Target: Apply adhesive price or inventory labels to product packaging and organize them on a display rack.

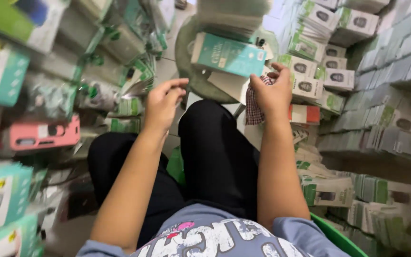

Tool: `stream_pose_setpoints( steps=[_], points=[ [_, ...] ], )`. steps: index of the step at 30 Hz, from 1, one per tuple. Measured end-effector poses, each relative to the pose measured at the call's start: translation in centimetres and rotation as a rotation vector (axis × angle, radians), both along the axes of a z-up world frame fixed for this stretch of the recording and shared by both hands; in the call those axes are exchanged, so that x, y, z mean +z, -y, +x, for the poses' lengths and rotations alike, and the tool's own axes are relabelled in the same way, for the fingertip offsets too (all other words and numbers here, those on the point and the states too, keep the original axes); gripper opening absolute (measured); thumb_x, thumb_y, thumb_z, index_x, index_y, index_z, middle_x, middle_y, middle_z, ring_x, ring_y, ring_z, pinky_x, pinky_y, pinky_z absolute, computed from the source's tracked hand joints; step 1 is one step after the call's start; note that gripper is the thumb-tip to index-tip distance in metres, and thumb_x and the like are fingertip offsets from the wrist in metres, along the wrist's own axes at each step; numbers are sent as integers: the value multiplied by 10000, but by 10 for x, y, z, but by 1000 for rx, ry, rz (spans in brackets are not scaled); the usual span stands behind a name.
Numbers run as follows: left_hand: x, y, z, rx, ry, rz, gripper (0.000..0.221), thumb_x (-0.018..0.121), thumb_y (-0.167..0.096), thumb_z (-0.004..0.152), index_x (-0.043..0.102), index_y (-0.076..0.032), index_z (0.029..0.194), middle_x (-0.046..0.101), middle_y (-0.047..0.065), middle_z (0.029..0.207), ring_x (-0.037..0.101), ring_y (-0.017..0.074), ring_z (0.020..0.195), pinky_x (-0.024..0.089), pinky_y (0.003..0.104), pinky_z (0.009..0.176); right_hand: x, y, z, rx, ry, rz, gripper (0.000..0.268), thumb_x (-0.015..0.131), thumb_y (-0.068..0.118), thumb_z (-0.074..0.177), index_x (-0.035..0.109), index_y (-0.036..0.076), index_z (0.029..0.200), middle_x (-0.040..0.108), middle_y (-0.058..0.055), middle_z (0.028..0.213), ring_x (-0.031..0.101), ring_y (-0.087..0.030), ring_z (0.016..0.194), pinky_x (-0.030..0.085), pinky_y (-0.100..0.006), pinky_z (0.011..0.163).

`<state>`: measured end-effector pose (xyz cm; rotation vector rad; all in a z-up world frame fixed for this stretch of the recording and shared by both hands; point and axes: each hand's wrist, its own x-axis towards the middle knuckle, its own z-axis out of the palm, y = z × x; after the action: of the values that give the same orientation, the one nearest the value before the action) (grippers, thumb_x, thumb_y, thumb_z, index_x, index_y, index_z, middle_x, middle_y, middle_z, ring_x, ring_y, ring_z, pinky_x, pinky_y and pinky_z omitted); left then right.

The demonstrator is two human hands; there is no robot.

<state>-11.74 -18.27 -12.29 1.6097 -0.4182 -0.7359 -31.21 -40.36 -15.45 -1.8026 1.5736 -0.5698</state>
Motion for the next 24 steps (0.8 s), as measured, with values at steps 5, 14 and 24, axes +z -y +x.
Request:
stream_pose_setpoints(
  steps=[5, 14, 24],
  points=[
    [-38, 93, 31, -121, 794, 286, 226, 758, -237, 824, 753, -151, 1032, 679, 84, 1007, 712, 303, 969, 589, 406, 823, 15, -10, 20, 66, -14, -24, 641, 871, 358, 791, 615, 213, 1360, 754, -82, 1113, 713, -343, 1099, 541, -498, 946],
    [-45, 137, 42, -65, 727, 479, 452, 802, -247, 774, 705, -127, 1198, 670, 39, 887, 697, 281, 866, 576, 407, 773, 22, -8, 27, 24, 47, -61, 441, 801, 289, 810, 667, 239, 1227, 748, -14, 967, 704, -233, 941, 548, -395, 849],
    [-61, 23, 53, 50, 160, -71, 883, 975, -249, 749, 461, -148, 1461, 625, 181, 1262, 686, 279, 1100, 590, 361, 906, 42, -39, 31, 117, 900, 291, 280, 793, 62, 893, 610, 159, 1082, 664, -8, 816, 663, -85, 722, 564, -211, 720]
  ],
)
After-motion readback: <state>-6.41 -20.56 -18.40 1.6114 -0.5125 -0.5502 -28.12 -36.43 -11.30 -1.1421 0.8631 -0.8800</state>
